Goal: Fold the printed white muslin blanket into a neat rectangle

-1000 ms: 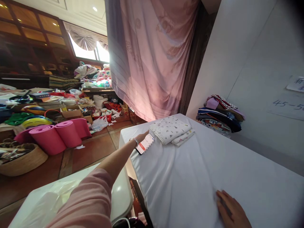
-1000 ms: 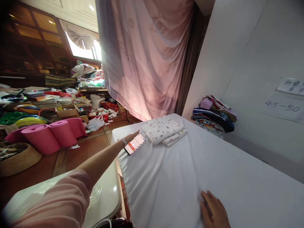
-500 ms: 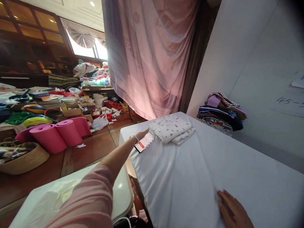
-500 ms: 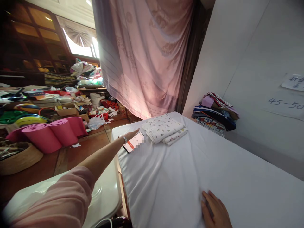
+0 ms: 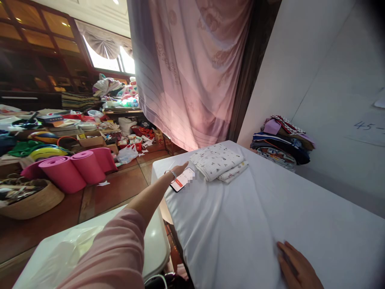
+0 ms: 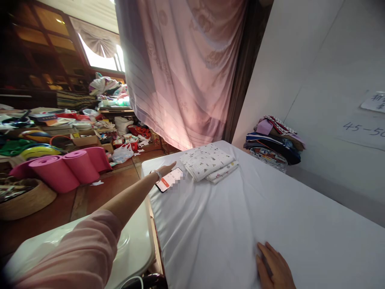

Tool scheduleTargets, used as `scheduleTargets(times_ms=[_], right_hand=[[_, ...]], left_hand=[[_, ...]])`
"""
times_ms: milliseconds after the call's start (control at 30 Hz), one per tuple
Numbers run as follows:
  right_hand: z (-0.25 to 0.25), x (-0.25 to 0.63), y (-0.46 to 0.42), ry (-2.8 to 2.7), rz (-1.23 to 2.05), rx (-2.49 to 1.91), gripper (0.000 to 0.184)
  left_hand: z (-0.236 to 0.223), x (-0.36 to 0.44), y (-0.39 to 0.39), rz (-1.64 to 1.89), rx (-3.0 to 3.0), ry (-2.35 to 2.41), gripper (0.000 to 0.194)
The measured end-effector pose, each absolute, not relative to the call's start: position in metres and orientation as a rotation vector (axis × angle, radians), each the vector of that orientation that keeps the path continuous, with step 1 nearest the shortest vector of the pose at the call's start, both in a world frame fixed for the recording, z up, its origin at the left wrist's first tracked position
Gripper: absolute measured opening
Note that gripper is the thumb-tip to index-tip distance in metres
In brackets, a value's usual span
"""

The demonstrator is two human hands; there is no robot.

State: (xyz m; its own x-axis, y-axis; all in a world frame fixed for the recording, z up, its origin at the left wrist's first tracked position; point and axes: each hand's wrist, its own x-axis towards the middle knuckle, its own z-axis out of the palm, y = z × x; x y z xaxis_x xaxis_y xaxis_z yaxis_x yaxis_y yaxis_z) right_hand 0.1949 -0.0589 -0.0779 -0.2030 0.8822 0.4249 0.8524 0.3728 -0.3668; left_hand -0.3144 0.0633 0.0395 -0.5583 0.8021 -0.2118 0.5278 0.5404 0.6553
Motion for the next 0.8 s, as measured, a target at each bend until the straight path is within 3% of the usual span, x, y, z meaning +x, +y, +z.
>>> scheduleTargets(times_ms=[800], right_hand=[[-0.088,0.203,-0.056,-2.165,0.080,-1.496,0.044]], left_hand=[[0.039,-0.341,0.104,0.456,1.226,2.473,0.084]])
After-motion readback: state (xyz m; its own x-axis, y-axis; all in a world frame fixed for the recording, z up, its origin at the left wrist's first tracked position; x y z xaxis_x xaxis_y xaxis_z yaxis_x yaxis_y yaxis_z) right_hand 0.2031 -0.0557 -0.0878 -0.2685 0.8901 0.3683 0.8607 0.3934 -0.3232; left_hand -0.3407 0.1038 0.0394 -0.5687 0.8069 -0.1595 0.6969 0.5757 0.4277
